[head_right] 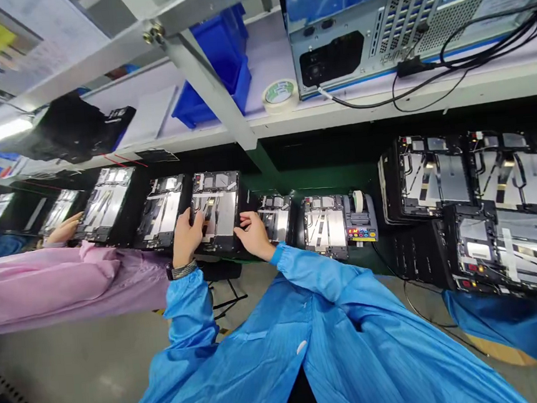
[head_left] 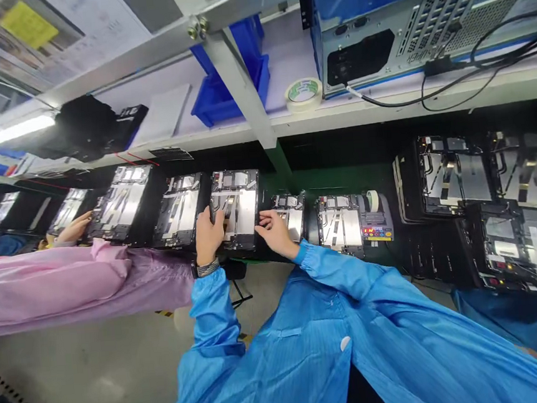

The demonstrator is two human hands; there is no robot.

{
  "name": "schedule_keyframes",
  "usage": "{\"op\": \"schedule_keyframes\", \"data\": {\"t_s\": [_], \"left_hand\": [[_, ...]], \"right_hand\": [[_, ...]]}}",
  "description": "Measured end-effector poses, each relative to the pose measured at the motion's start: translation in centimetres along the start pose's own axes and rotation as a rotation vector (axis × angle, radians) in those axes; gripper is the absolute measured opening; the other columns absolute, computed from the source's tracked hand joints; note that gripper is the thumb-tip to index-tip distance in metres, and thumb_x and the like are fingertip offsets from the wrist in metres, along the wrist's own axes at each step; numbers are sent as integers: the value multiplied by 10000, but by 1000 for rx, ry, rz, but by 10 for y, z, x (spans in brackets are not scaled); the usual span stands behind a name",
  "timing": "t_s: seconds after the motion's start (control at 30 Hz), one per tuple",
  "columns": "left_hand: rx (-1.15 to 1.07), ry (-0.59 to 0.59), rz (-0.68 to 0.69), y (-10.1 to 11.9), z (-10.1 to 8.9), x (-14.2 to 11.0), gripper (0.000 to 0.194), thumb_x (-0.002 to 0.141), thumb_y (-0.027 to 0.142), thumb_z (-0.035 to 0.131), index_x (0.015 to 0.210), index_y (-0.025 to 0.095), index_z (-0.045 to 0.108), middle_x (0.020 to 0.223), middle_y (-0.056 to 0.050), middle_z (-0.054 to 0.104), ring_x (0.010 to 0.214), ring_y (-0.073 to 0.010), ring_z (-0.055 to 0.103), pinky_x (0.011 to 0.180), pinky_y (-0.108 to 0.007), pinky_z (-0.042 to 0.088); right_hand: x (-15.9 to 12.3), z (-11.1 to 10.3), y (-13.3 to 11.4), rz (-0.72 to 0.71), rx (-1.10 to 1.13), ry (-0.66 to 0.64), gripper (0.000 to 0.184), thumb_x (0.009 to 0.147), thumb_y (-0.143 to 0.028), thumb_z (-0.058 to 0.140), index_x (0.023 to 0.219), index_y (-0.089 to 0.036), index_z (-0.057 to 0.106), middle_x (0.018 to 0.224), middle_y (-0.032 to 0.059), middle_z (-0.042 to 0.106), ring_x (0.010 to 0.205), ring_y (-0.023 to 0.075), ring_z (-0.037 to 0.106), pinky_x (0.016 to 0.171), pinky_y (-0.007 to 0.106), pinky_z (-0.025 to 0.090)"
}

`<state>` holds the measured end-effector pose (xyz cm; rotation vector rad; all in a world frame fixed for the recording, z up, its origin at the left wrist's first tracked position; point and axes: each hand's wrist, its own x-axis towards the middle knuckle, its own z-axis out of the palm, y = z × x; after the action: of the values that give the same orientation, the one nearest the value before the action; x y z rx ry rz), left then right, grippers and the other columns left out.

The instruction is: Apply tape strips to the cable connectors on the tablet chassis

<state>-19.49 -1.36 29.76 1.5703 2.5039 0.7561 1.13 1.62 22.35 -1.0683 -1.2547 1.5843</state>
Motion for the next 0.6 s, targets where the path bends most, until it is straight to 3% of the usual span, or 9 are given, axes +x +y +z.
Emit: {"op": "schedule_keyframes", "data": {"t_s": [0.1,0.2,0.27,0.33,0.4,0.43,0.5,0.6], "left_hand": [[83,-37,16,-8,-1,4,506,961,479,605,1284,94,663,1252,-244,680,1278,-415,616,1146,-573,467],[-13,24,84,-4,3,-19,461,956,468,637,1295,157,668,1328,-195,680,1298,-362,620,1168,-530,472],[-88,187,72,-2,7,-42,356,1002,437,583,1240,191,682,1326,-160,680,1306,-321,620,1193,-514,456],[-114,478,-57,-5,15,-62,347,1043,406,515,1281,185,638,1413,-183,610,1405,-318,551,1253,-547,382],[-99,746,-264,-12,27,-74,514,1029,433,549,1451,146,488,1575,-251,437,1558,-351,374,1316,-608,242],[-107,814,-363,-18,34,-77,668,999,464,605,1528,122,383,1637,-286,336,1610,-370,277,1332,-627,174],[-212,777,-482,-32,48,-76,883,955,514,672,1601,93,242,1690,-314,245,1644,-378,209,1348,-611,136],[-458,589,-457,-54,57,-68,753,1027,542,563,1598,113,324,1642,-259,432,1565,-314,427,1326,-503,299]], "right_hand": [[17,23,10,73,7,15,370,807,-215,760,1161,-173,659,1117,70,700,915,171,670,903,356,577],[24,21,14,52,12,-3,274,847,-235,708,1112,-169,694,1094,70,709,919,176,664,917,361,574],[25,16,14,27,10,-27,256,850,-244,696,1096,-178,711,1090,65,715,944,185,668,922,363,575],[28,13,13,11,-3,-48,244,845,-255,696,1077,-188,726,1070,56,718,959,193,673,934,370,574],[30,11,13,10,-9,-67,247,841,-272,702,1073,-194,735,1046,51,721,962,197,677,946,377,572],[31,11,13,15,-6,-77,257,838,-281,706,1077,-192,737,1039,52,724,961,199,679,948,380,572],[33,11,13,30,5,-92,290,834,-302,713,1098,-185,737,1049,62,730,969,204,684,944,383,572],[33,9,12,61,17,-122,318,837,-324,705,1118,-178,737,1083,80,735,983,213,692,931,386,572]]}}
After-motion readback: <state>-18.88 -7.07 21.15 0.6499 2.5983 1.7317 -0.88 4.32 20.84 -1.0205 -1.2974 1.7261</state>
